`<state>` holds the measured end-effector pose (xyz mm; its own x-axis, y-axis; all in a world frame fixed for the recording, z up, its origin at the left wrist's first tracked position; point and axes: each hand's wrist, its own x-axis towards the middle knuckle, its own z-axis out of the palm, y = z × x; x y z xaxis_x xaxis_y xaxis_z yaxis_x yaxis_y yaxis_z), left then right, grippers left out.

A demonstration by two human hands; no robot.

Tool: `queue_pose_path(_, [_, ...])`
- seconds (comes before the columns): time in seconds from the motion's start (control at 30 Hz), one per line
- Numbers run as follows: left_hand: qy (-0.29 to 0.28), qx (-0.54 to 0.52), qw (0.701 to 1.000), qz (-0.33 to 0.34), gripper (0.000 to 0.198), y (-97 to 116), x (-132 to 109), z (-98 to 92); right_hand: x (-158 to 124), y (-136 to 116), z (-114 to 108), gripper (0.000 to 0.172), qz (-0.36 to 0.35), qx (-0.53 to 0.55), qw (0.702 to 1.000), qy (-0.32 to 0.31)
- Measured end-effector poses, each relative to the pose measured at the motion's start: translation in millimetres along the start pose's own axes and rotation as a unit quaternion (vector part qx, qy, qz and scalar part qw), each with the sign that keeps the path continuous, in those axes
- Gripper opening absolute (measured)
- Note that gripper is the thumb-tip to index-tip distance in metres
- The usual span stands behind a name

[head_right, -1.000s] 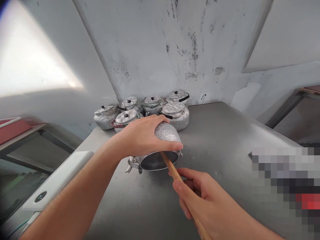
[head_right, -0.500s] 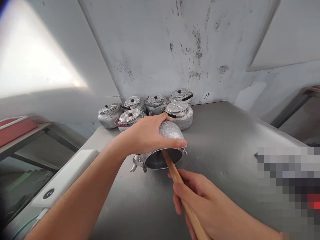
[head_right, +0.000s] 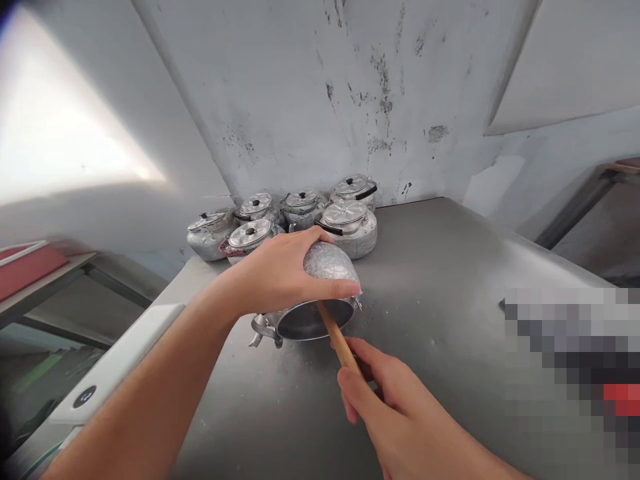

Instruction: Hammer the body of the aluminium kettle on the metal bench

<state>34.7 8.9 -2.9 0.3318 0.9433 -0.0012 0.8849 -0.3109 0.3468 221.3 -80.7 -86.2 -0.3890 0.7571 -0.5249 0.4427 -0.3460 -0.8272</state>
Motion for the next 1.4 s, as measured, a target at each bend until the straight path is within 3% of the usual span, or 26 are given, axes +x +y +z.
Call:
queue_pose_path(0.2, [-0.005, -0.006, 1.0, -0.003, 0.092, 0, 0, 0.1, -2, 0, -2, 0.04, -0.033, 0.009, 0.999, 0.008])
queue_pose_path(0.37, [-0.001, -0.003, 1.0, 0.0, 0.092, -1, 0, 0.2, 1, 1, 1, 0.035, 0.024, 0.025, 0.999, 0.003])
queue_pose_path(0.5, [-0.003, -0.007, 1.0, -0.001, 0.092, -3, 0, 0.6, 0, -1, 2, 0.034, 0.029, 0.074, 0.996, 0.029])
queue_pose_path(0.63, [0.0, -0.01, 1.0, 0.002, 0.09, -4, 0, 0.2, -4, 0, -3, 0.036, 0.069, 0.055, 0.995, 0.035])
queue_pose_path(0.8, [-0.003, -0.007, 1.0, -0.006, 0.089, -3, 0, 0.0, -5, 2, -7, 0.044, 0.056, 0.081, 0.993, 0.07])
queue_pose_path(0.97, [-0.004, -0.008, 1.0, -0.005, 0.089, -3, 1, -0.1, -9, -4, -5, 0.039, 0.07, 0.071, 0.994, 0.044])
queue_pose_path(1.4, [-0.001, -0.006, 1.0, -0.005, 0.09, 0, 0, 0.1, -6, 2, -8, 0.066, 0.063, 0.108, 0.99, 0.061])
